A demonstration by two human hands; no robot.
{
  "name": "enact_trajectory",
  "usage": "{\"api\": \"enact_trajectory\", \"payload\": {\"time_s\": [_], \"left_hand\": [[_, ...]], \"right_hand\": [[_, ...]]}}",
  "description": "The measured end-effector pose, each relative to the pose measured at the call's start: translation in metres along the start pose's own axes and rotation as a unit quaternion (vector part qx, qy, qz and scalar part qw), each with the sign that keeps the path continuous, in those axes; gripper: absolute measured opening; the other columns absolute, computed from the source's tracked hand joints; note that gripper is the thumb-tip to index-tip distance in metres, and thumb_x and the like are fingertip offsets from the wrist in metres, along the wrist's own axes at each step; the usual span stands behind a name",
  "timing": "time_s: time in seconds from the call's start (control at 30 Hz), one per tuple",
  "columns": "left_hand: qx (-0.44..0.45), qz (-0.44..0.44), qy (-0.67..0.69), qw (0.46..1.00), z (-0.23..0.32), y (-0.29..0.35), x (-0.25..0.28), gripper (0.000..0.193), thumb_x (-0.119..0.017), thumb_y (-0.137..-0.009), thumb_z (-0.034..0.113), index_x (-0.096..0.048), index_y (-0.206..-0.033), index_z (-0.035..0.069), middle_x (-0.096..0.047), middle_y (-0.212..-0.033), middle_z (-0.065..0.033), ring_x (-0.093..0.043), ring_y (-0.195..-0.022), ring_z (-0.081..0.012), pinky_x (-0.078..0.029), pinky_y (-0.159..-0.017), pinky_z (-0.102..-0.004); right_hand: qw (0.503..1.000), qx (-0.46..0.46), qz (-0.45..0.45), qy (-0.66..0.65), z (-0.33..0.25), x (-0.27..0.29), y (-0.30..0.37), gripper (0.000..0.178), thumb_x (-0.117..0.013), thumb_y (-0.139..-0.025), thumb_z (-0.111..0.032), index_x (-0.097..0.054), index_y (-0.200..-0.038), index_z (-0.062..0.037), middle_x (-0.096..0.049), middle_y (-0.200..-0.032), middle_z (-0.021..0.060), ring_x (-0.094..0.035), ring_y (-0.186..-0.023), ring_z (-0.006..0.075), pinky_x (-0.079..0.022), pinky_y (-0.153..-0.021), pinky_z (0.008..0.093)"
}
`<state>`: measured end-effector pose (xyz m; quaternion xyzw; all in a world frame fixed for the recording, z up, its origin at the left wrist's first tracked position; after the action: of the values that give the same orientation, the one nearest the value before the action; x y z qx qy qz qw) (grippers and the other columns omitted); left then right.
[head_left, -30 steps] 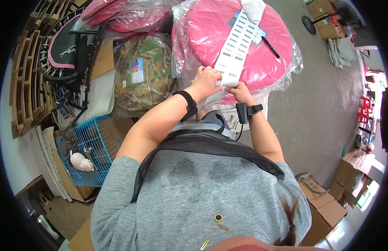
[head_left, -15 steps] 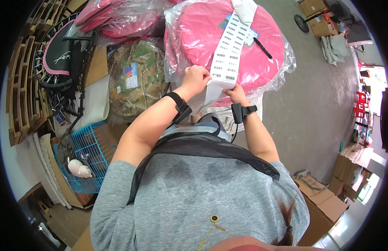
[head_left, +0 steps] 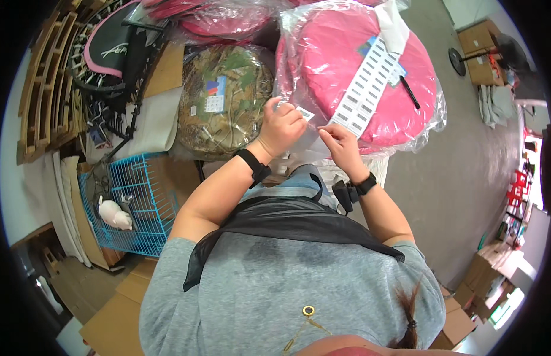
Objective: The person assembles a cardboard box, writes on it with a marker, and then packs several plastic-wrapped items into it. The person handles the box and items by hand, placing them into the container.
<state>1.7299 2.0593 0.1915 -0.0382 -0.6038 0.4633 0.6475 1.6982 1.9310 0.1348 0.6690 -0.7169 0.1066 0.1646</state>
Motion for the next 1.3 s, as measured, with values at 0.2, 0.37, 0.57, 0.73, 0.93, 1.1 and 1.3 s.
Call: {"api": "enact_trajectory", "payload": {"time_s": [0.2, 0.37, 0.57, 0.73, 0.93, 1.1, 1.3], "left_hand": [[0.005, -0.075, -0.034, 0.997, -0.019, 0.053, -0.010, 0.008, -0.060, -0.063, 0.019, -0.056, -0.068, 0.015, -0.053, -0.075, 0.0049, -0.050, -0.084, -0.0122, -0.023, -0.092, -0.0434], [0.106, -0.103, 0.028, 0.989, -0.075, 0.106, -0.003, 0.015, -0.060, -0.067, 0.025, -0.058, -0.079, 0.015, -0.052, -0.083, 0.0033, -0.048, -0.091, -0.0138, -0.018, -0.095, -0.0466], [0.330, -0.112, 0.038, 0.937, -0.183, 0.235, 0.033, 0.018, -0.059, -0.073, 0.027, -0.060, -0.085, 0.014, -0.053, -0.088, 0.0006, -0.047, -0.094, -0.0171, -0.017, -0.095, -0.0484], [0.524, -0.161, -0.031, 0.836, -0.254, 0.406, 0.050, 0.014, -0.057, -0.074, 0.024, -0.062, -0.078, 0.011, -0.056, -0.083, -0.0014, -0.048, -0.092, -0.0206, -0.023, -0.091, -0.0473], [0.726, -0.150, -0.010, 0.671, -0.247, 0.567, 0.052, 0.016, -0.054, -0.078, 0.026, -0.061, -0.081, 0.013, -0.058, -0.087, -0.0034, -0.050, -0.091, -0.0233, -0.027, -0.088, -0.0477], [0.785, -0.167, 0.047, 0.595, -0.224, 0.630, 0.023, 0.014, -0.053, -0.078, 0.024, -0.061, -0.081, 0.014, -0.058, -0.088, -0.0038, -0.049, -0.093, -0.0254, -0.024, -0.089, -0.0526], [0.812, -0.159, 0.060, 0.558, -0.209, 0.650, 0.004, 0.015, -0.054, -0.078, 0.026, -0.061, -0.082, 0.013, -0.058, -0.088, -0.0039, -0.050, -0.090, -0.0242, -0.023, -0.091, -0.0499]], "right_hand": [[0.917, -0.227, -0.039, -0.327, 0.063, -0.100, -0.008, 0.018, -0.055, -0.081, -0.014, -0.060, -0.086, 0.0018, -0.060, -0.080, 0.0054, -0.056, -0.073, 0.0116, -0.047, -0.065, 0.0246], [0.907, -0.294, -0.086, -0.290, 0.080, -0.168, -0.017, 0.011, -0.055, -0.081, -0.011, -0.057, -0.078, -0.0009, -0.058, -0.075, 0.0035, -0.056, -0.068, 0.0114, -0.048, -0.064, 0.0248], [0.976, -0.167, -0.138, -0.028, 0.109, -0.247, -0.113, 0.015, -0.054, -0.081, -0.014, -0.055, -0.080, 0.0005, -0.054, -0.068, 0.0031, -0.051, -0.061, 0.0110, -0.042, -0.056, 0.0242], [0.961, 0.070, -0.216, 0.158, 0.097, -0.378, -0.211, 0.015, -0.051, -0.080, -0.015, -0.052, -0.083, -0.0001, -0.053, -0.078, 0.0189, -0.051, -0.072, 0.0340, -0.041, -0.063, 0.0359], [0.903, 0.148, -0.306, 0.263, 0.104, -0.537, -0.277, 0.026, -0.054, -0.078, -0.023, -0.052, -0.092, -0.0008, -0.052, -0.091, 0.0201, -0.049, -0.087, 0.0374, -0.041, -0.075, 0.0408], [0.863, 0.246, -0.315, 0.309, 0.119, -0.606, -0.298, 0.028, -0.055, -0.077, -0.024, -0.053, -0.093, -0.0013, -0.051, -0.094, 0.0189, -0.047, -0.092, 0.0363, -0.039, -0.079, 0.0406], [0.821, 0.279, -0.349, 0.357, 0.126, -0.631, -0.299, 0.028, -0.056, -0.076, -0.023, -0.054, -0.094, -0.0025, -0.049, -0.100, 0.0186, -0.046, -0.095, 0.0353, -0.038, -0.081, 0.0413]]}}
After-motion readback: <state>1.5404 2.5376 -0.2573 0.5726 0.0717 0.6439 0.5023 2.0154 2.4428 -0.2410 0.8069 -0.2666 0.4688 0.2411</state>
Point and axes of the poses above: each hand's wrist, its own y-axis away from the middle knuckle, its own x-axis out of the back of the hand, z = x × y, the point moved 10 cm from there along -y, towards the middle knuckle
